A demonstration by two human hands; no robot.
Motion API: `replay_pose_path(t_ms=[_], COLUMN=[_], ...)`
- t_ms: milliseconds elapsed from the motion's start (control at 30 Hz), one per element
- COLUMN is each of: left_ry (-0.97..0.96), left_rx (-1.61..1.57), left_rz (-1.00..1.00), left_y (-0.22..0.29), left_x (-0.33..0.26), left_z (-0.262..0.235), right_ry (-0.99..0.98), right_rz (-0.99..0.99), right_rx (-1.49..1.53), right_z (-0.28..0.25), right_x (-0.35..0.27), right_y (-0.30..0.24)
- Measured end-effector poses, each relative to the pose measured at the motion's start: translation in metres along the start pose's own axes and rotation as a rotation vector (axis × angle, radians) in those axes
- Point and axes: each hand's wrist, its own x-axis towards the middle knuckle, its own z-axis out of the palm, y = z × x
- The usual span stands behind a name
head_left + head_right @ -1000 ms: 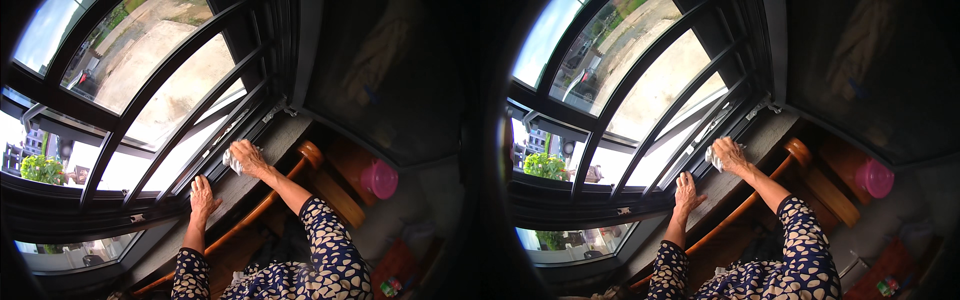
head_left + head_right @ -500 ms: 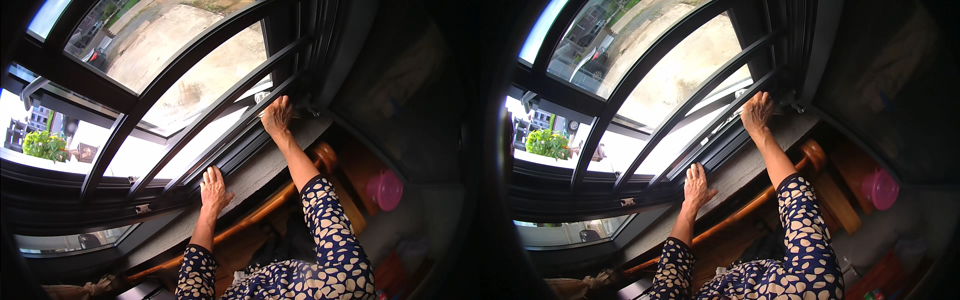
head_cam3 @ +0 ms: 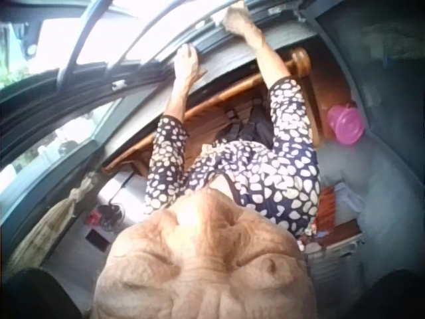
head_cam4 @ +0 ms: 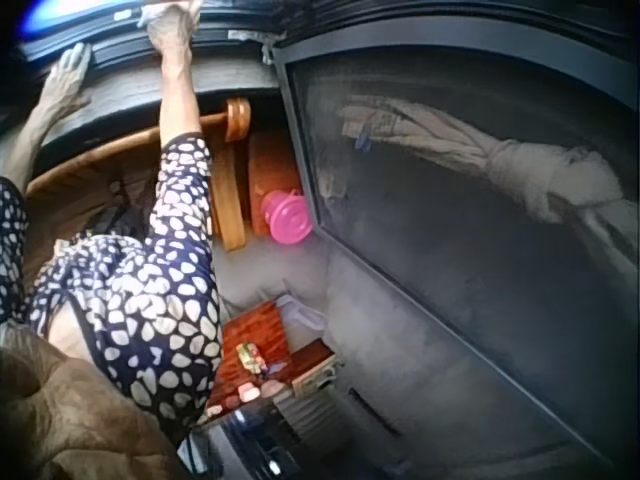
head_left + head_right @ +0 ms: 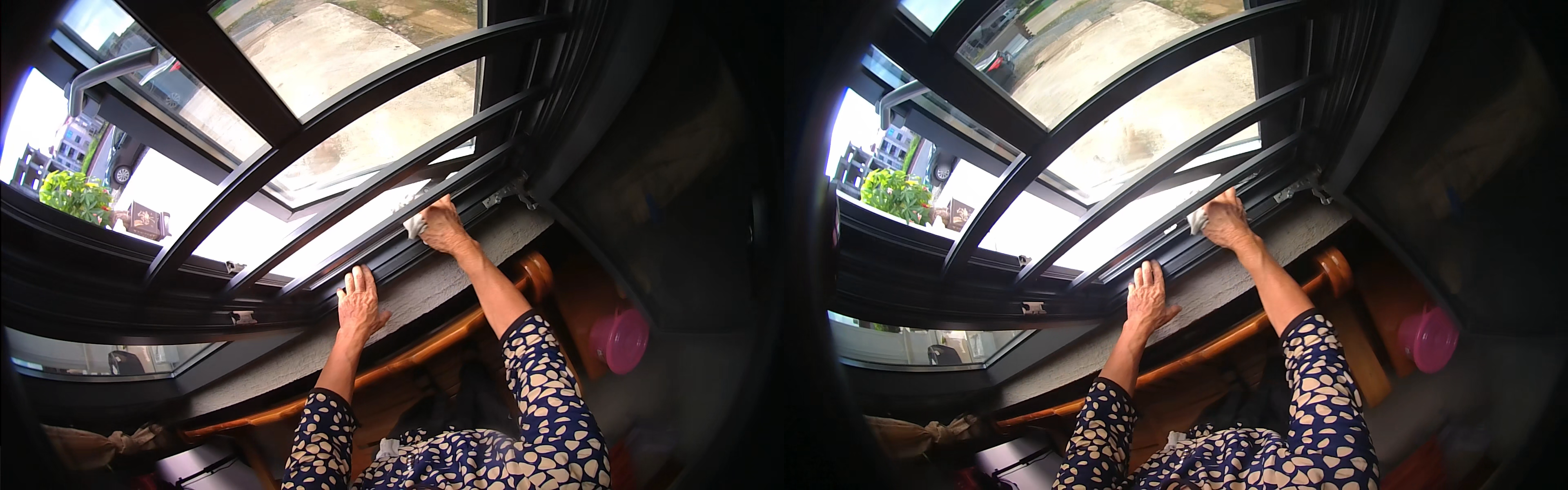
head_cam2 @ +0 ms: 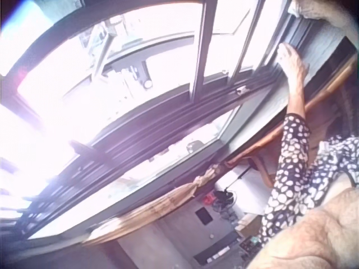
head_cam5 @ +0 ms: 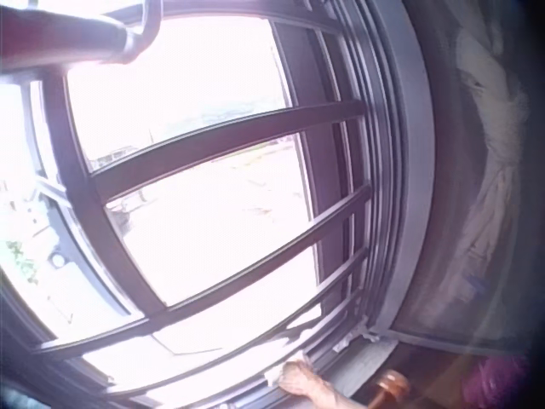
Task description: The person wipes the window frame and glass panes with a cloth. They systematically clean the lower sash, side frames, and upper sections of the window, moving the cloth along the edges and across the glass surfaces.
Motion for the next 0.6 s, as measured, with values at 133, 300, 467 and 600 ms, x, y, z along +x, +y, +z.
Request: replay_pose_path(t_ms=[133, 300, 467, 600], left_ry=[0.022, 0.008, 0.024, 0.034], left_rx=[-0.023, -0.031, -0.051, -0.098], left_rz=[-0.018, -0.028, -0.012, -0.018], left_y=[0.004, 0.004, 0.0, 0.001], left_x=[-0.001, -0.002, -0.006, -0.007], left_z=[0.001, -0.001, 0.003, 0.006], right_ry=[0.265, 0.415, 0.371, 0.431], right_rz=[0.067, -0.091, -0.168, -0.142], right_rx=[0.059, -0.1, 0.087, -0.226], right_z=[-0.027, 0.017, 0.005, 0.031], right_x=[0.001, -0.014, -0.007, -0.027], right_y=[0.004, -0.011, -0.023, -0.022])
